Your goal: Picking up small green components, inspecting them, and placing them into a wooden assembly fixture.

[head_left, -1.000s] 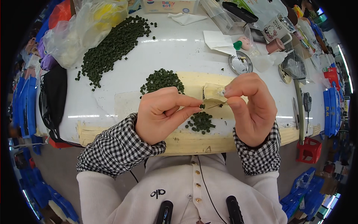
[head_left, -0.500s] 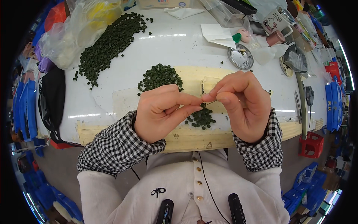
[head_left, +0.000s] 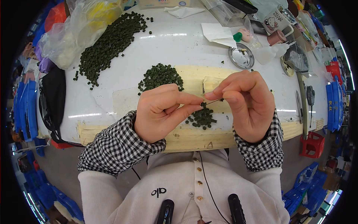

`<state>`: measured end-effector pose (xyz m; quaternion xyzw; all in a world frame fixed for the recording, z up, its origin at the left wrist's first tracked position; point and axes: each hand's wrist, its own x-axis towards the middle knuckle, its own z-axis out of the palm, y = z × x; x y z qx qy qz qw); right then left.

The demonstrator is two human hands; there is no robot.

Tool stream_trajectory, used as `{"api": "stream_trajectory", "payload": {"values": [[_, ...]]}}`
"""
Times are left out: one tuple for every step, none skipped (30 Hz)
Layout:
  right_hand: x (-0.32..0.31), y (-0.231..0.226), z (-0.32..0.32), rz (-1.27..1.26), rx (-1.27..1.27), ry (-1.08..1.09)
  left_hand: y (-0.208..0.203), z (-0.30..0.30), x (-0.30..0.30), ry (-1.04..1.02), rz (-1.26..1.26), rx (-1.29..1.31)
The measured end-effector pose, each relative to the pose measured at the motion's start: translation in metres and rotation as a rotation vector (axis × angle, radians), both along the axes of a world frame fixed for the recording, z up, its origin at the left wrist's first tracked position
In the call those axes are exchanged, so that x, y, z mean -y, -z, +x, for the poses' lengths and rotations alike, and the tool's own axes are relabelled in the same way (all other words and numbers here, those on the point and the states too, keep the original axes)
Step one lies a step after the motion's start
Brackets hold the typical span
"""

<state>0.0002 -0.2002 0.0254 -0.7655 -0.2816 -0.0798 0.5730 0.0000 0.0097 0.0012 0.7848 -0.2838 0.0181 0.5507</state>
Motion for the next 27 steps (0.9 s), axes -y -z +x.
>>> {"api": "stream_trajectory", "payload": {"values": [[-0.001, 0.001, -0.001, 0.062, -0.010, 0.037, 0.000, 0.000, 0.000, -0.003, -0.003, 0.000], [-0.001, 0.002, -0.001, 0.125, -0.020, 0.074, 0.000, 0.000, 0.000, -0.002, -0.003, -0.001], [-0.001, 0.003, 0.000, 0.106, -0.014, 0.062, -0.001, 0.000, 0.000, -0.001, -0.003, -0.002], [0.000, 0.003, 0.000, 0.088, -0.007, 0.050, -0.001, 0.000, 0.000, 0.000, -0.003, -0.003], [0.001, 0.003, 0.001, 0.069, -0.001, 0.038, -0.001, 0.000, 0.000, -0.001, -0.001, 0.004], [0.001, 0.002, 0.001, 0.020, -0.003, 0.010, -0.001, 0.000, 0.000, -0.002, 0.001, 0.012], [0.002, -0.001, 0.001, -0.029, -0.005, -0.019, -0.001, 0.000, 0.000, -0.003, 0.003, 0.019], [0.002, -0.002, 0.001, -0.079, -0.007, -0.047, 0.000, 0.000, 0.000, -0.002, 0.000, 0.021], [0.002, -0.002, 0.000, -0.070, -0.017, -0.041, 0.000, 0.000, 0.000, -0.002, -0.002, 0.022], [0.001, -0.002, 0.000, -0.061, -0.027, -0.035, 0.000, 0.000, 0.000, -0.001, -0.005, 0.023], [0.001, -0.002, -0.001, -0.052, -0.038, -0.030, 0.000, 0.000, 0.001, 0.000, -0.006, 0.025], [0.000, -0.003, -0.001, -0.072, -0.024, -0.028, 0.000, 0.000, 0.001, 0.001, -0.007, 0.026], [0.000, -0.005, -0.001, -0.092, -0.009, -0.027, 0.000, 0.000, 0.001, 0.001, -0.008, 0.027], [0.000, -0.005, -0.001, -0.111, 0.005, -0.026, -0.001, 0.000, 0.001, 0.001, -0.008, 0.022], [0.000, -0.006, -0.001, -0.117, 0.014, -0.020, -0.001, 0.000, 0.001, 0.000, -0.008, 0.017], [-0.001, -0.006, -0.001, -0.123, 0.024, -0.014, -0.002, 0.000, 0.001, 0.000, -0.007, 0.013], [-0.001, -0.006, -0.001, -0.128, 0.034, -0.008, -0.002, 0.000, 0.001, 0.000, -0.005, 0.012], [-0.001, -0.006, 0.000, -0.126, 0.035, -0.007, -0.003, 0.000, 0.001, 0.000, -0.003, 0.012], [-0.001, -0.005, 0.000, -0.124, 0.035, -0.006, -0.003, 0.000, 0.001, 0.000, 0.000, 0.011], [-0.001, -0.005, 0.000, -0.122, 0.037, -0.005, -0.003, 0.000, 0.001, 0.000, -0.001, 0.011], [-0.001, -0.005, -0.001, -0.114, 0.033, -0.004, -0.002, 0.000, 0.001, -0.001, -0.001, 0.012], [-0.001, -0.004, -0.001, -0.106, 0.029, -0.002, -0.002, 0.000, 0.001, -0.002, -0.002, 0.012], [-0.001, -0.003, -0.001, -0.097, 0.026, -0.001, -0.001, 0.000, 0.001, 0.002, -0.001, 0.014], [-0.001, -0.001, 0.000, -0.045, 0.026, 0.016, 0.000, 0.000, 0.001, 0.005, 0.000, 0.017], [-0.001, 0.003, 0.000, 0.008, 0.026, 0.033, 0.000, 0.000, 0.000, 0.008, 0.001, 0.019], [-0.001, 0.005, 0.002, 0.061, 0.028, 0.049, -0.001, 0.000, 0.000, 0.003, 0.003, 0.010], [0.000, 0.004, 0.001, 0.083, 0.007, 0.096, -0.001, 0.000, 0.000, -0.003, 0.004, 0.002]]}}
